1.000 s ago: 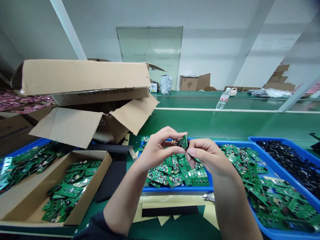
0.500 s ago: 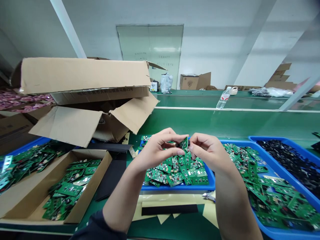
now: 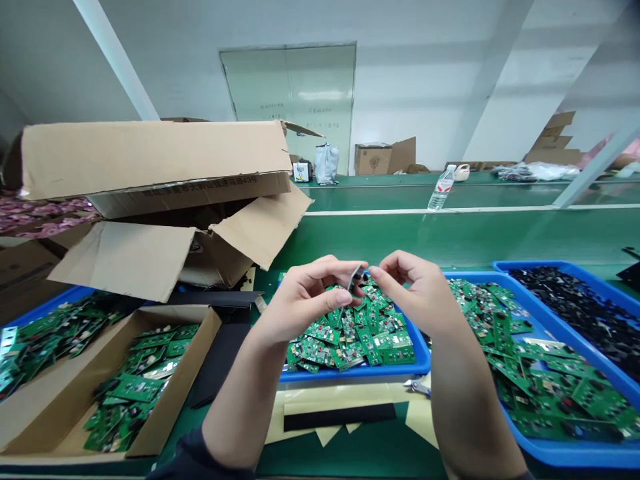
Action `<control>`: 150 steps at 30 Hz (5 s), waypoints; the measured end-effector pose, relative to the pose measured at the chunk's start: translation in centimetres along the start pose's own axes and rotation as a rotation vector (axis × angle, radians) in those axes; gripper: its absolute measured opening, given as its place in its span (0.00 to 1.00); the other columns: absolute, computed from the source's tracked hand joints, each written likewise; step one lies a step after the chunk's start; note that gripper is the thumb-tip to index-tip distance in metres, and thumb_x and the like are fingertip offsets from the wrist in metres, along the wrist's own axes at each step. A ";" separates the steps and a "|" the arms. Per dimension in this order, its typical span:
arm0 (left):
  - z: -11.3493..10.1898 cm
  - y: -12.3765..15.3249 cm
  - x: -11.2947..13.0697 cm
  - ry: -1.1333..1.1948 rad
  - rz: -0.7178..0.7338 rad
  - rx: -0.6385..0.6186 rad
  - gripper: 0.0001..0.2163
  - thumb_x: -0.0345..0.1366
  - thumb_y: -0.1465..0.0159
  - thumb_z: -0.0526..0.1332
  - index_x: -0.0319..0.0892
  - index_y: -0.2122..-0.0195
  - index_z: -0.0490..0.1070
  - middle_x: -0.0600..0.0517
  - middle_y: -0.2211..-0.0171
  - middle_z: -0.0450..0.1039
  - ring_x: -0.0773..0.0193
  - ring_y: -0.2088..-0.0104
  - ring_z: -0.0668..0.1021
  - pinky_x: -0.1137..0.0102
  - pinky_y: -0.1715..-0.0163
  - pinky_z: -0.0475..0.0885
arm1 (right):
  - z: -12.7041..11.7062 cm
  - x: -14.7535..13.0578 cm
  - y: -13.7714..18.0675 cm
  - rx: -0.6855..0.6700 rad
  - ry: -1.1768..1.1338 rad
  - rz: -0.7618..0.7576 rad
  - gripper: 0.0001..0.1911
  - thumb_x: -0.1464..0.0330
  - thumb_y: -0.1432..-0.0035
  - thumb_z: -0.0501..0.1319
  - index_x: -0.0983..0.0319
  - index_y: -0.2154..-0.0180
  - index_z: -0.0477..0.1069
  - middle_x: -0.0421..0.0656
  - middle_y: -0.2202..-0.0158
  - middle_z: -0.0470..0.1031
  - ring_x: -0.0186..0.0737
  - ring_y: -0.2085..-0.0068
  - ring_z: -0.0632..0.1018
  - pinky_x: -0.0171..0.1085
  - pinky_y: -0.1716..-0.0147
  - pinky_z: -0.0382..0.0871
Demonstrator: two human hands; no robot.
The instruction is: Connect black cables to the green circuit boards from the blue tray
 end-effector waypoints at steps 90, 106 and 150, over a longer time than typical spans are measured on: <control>-0.9 -0.1 -0.7 -0.304 -0.091 0.128 0.13 0.36 0.44 0.69 0.42 0.58 0.79 0.48 0.63 0.72 0.64 0.63 0.74 0.73 0.65 0.74 | -1.1 -6.6 2.7 0.163 0.230 -0.642 0.07 0.76 0.41 0.58 0.60 0.68 0.69 0.42 0.70 0.74 0.37 0.68 0.75 0.37 0.69 0.71; -1.2 0.2 1.4 -0.479 0.182 0.239 0.13 0.37 0.41 0.67 0.44 0.54 0.76 0.48 0.60 0.72 0.63 0.59 0.75 0.69 0.58 0.75 | -0.8 -5.2 2.2 -0.007 -0.048 -0.484 0.10 0.74 0.42 0.60 0.60 0.58 0.73 0.42 0.66 0.76 0.35 0.66 0.77 0.35 0.67 0.74; -1.6 -0.2 -2.4 -0.188 -0.157 0.209 0.16 0.40 0.46 0.71 0.39 0.59 0.79 0.50 0.67 0.72 0.67 0.70 0.76 0.70 0.69 0.75 | 1.0 -0.6 0.2 0.032 -0.158 -0.108 0.06 0.68 0.44 0.61 0.63 0.72 0.72 0.41 0.76 0.75 0.34 0.75 0.76 0.33 0.74 0.72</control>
Point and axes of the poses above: each hand's wrist, its own y-axis away from the middle knuckle, its own z-axis out of the palm, x = y × z, the point moved 10 cm from there along -y, towards the middle knuckle
